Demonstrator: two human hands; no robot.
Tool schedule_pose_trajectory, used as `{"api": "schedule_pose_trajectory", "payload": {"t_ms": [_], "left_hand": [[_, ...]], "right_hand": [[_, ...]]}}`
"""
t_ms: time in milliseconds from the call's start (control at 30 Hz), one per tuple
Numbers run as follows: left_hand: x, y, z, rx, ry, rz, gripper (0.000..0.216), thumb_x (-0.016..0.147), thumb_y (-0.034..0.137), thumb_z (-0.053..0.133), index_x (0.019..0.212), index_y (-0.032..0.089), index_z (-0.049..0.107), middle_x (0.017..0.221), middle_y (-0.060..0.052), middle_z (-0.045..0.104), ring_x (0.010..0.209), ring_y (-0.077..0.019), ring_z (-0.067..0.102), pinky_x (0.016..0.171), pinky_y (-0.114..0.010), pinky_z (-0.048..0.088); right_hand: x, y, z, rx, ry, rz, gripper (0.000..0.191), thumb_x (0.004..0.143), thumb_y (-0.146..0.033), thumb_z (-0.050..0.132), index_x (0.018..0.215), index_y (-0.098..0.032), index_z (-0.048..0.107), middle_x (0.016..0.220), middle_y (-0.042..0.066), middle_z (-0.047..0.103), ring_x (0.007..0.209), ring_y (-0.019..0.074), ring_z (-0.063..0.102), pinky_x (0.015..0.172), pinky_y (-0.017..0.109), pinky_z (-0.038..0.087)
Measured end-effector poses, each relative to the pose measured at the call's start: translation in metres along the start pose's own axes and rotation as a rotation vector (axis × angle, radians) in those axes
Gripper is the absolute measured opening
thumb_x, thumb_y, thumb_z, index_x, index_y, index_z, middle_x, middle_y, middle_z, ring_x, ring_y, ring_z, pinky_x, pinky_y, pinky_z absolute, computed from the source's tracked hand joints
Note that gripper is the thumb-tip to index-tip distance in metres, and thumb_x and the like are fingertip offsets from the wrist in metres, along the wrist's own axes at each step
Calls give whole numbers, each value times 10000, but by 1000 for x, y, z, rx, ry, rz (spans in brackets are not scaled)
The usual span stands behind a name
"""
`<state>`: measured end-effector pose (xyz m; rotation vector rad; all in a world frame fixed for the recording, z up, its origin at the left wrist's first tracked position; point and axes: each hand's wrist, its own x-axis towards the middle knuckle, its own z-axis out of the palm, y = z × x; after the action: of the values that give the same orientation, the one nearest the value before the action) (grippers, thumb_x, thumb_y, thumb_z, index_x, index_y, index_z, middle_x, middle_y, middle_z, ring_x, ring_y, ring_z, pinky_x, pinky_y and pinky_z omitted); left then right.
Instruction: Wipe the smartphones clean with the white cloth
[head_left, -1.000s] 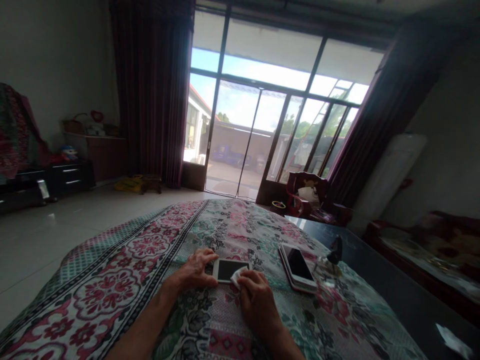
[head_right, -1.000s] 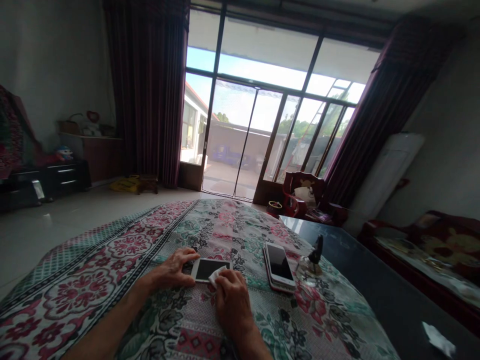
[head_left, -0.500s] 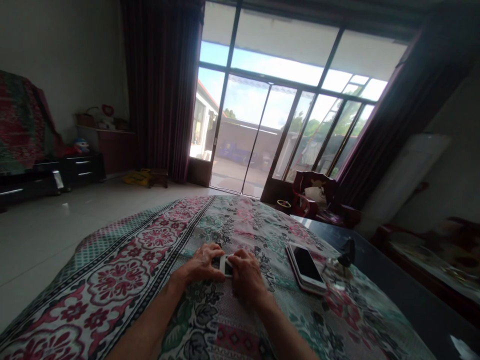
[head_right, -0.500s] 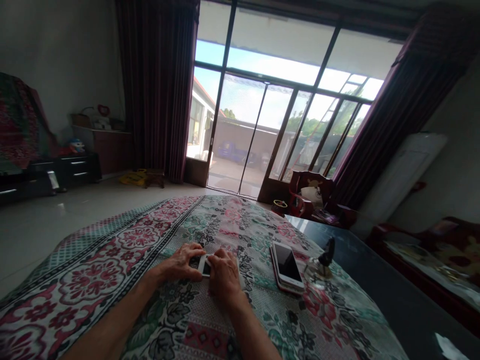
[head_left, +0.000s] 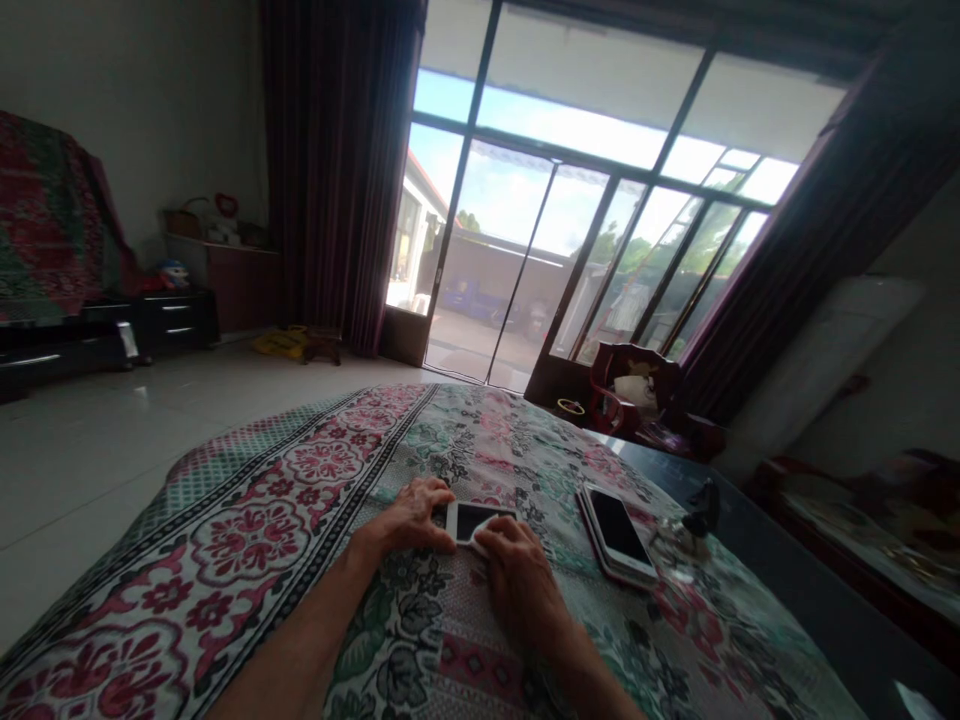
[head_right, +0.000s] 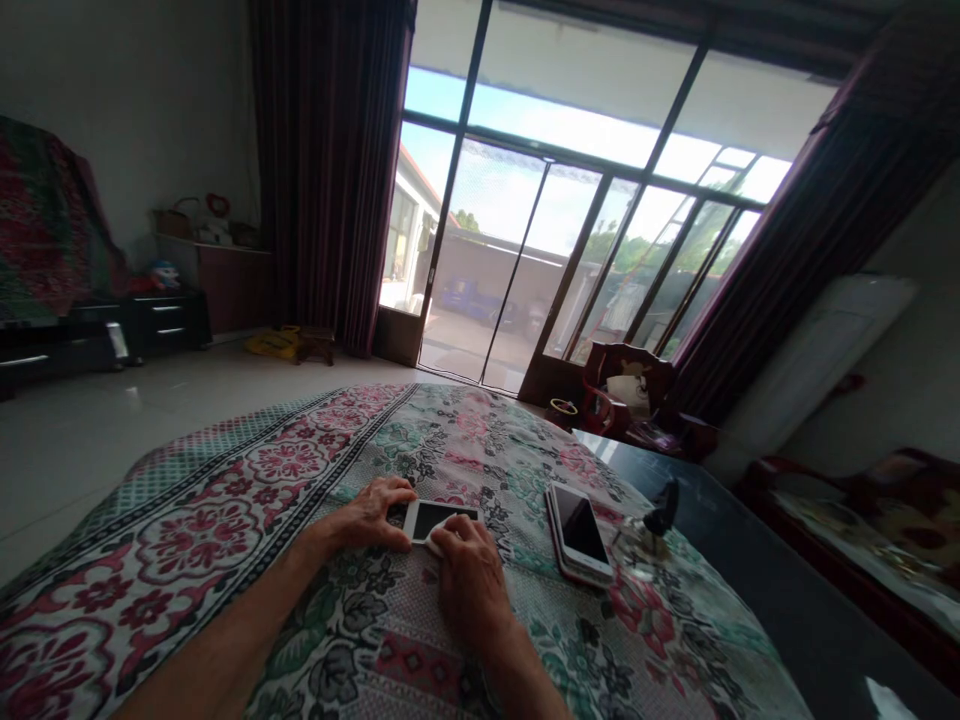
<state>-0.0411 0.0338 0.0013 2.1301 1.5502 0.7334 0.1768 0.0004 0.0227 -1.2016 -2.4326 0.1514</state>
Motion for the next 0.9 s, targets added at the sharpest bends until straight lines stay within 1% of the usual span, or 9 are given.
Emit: {"api": "schedule_pose_trajectory", "payload": {"t_ms": [167,267,367,433,500,633,700,767,900], "left_hand": [[3,-4,2,14,-13,3,628,533,415,804,1124,252,666,1278,-41,563,1200,-303,467,1036,-355,363],[5,-7,4,24,-18,9,603,553,426,794,1121,268,669,1265,-29,567,1194,-296,469,1036,-352,362],[6,-9,5,29,-25,24,578,564,425,790,1109,268,677,1253,-26,574,1187,-291,475,1039,-351,357],[6,-11,5,29,-30,35,570,567,430,789,1105,276,677,1251,-21,574,1188,-287,476,1042,-347,354],[7,-12,5,30,-32,39,586,571,442,788,1118,267,671,1265,-30,564,1193,-288,475,1045,-348,353],[6,-12,5,34,-35,37,621,576,468,786,1142,247,656,1283,-50,550,1205,-290,466,1049,-348,354],[5,-10,3,41,-41,34,622,578,466,786,1149,259,648,1288,-38,548,1215,-285,458,1051,-348,356],[4,-7,1,54,-49,25,630,583,454,785,1163,259,638,1306,-35,538,1228,-286,447,1057,-355,352],[2,-1,-3,60,-72,5,624,607,434,773,1186,253,628,1326,-34,531,1238,-289,445,1061,-360,354]], "right_hand": [[25,5,9,-53,32,24,275,916,-156,431,942,-252,688,1016,36,623,936,180,535,867,278,369],[44,4,21,-82,28,52,269,920,-181,437,945,-254,695,1000,40,624,922,183,532,862,282,364],[53,-1,28,-74,14,64,261,908,-185,460,989,-268,693,1010,37,623,950,191,525,875,289,361],[49,-4,29,-41,20,32,287,909,-171,453,1053,-282,676,1030,31,621,967,190,518,887,291,361],[39,-8,27,-3,37,-21,302,913,-164,452,1095,-294,655,1060,24,613,985,187,507,902,293,360],[9,-9,17,56,33,-109,268,918,-171,457,1077,-277,646,1104,26,596,1008,193,489,913,303,370],[0,-1,12,71,32,-133,292,898,-133,462,1089,-266,637,1115,31,592,1012,196,488,915,314,379],[-3,12,7,73,48,-138,320,875,-103,472,1102,-260,633,1115,36,592,1011,201,493,920,329,385],[5,46,4,51,137,-42,303,884,-104,453,1052,-253,657,1077,39,608,997,202,515,919,338,396]]}}
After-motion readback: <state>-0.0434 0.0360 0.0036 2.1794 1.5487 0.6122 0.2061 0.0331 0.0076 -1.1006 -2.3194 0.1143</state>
